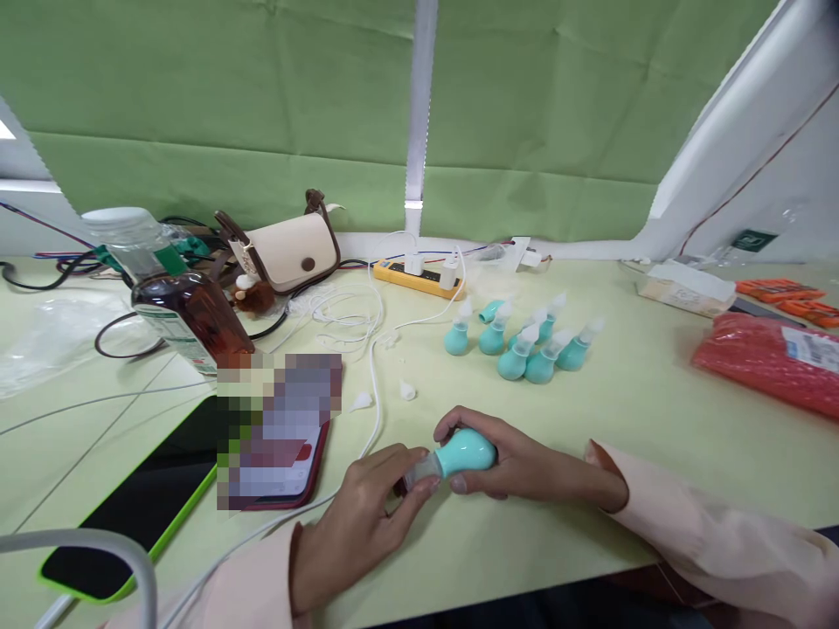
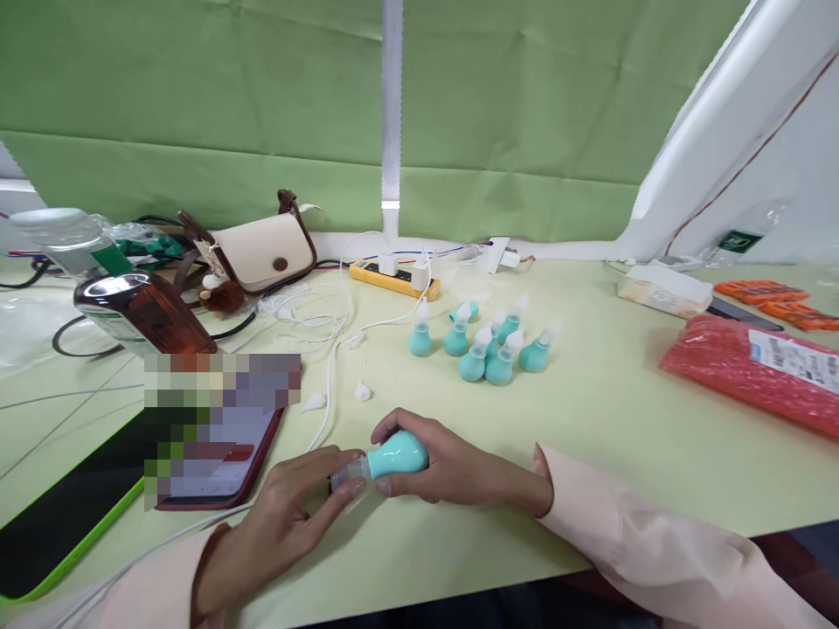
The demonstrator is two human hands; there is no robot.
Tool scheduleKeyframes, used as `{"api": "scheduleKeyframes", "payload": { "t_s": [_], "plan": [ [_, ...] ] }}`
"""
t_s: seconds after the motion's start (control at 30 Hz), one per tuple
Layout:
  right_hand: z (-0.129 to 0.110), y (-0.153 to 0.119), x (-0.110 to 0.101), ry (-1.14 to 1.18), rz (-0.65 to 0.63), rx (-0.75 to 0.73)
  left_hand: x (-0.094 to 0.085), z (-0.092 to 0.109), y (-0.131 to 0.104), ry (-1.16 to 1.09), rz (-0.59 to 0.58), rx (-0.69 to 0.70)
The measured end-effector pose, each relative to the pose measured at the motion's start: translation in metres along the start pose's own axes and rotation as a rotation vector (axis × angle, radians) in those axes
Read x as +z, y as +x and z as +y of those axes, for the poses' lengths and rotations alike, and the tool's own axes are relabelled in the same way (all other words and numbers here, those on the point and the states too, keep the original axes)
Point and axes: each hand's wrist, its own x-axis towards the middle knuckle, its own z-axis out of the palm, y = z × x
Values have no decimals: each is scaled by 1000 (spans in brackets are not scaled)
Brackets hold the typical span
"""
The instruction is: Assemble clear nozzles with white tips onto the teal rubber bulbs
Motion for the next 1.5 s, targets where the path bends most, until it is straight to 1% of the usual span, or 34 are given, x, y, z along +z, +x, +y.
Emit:
{"api": "scheduleKeyframes", "payload": {
  "t_s": [0.07,0.2,0.3,0.37,0.4,0.43,0.47,0.53,0.57,0.6,0.67,0.73,0.77,0.83,0.9,0.97,1.1,1.17,1.3,1.5],
  "plan": [
    [1,2,-3,83,-79,89,1,0,-2,42,-10,54],
    [2,5,-8,133,-169,177,3,0,-5,188,-21,181],
    [0,5,-9,123,-189,208,4,-2,-5,304,-6,289],
    [-3,2,-8,83,-155,186,3,-4,-4,340,23,335],
    [-4,1,-6,35,-106,140,1,-5,-3,330,37,332],
    [-5,-1,-5,-37,-30,65,0,-6,-2,299,48,305],
    [-6,-2,-3,-125,64,-34,-2,-6,0,245,56,253],
    [-5,-3,0,-300,249,-267,-6,-5,2,106,48,96],
    [-4,-3,1,-367,310,-369,-8,-4,3,41,37,24],
    [-2,-3,2,-414,339,-449,-10,-3,5,-9,8,-28],
    [3,-3,3,-475,328,-558,-13,1,6,-52,-59,-67],
    [7,-2,3,-554,285,-616,-14,3,7,-45,-118,-65],
    [7,-2,2,-599,263,-622,-15,4,7,-38,-135,-63],
    [6,-3,1,-670,225,-570,-16,5,6,-27,-156,-54],
    [2,-5,1,-681,205,-464,-15,5,6,-15,-146,-39],
    [-2,-6,1,-633,200,-386,-14,5,5,-2,-116,-31],
    [-5,-6,2,-512,169,-310,-9,1,3,-5,-48,4],
    [-3,-6,2,-459,143,-263,-7,-2,2,2,-43,44],
    [-1,-5,0,-369,68,-192,-5,-5,2,59,-98,119],
    [-2,-2,-5,-266,-11,-120,-5,-2,4,137,-166,147]
  ]
}}
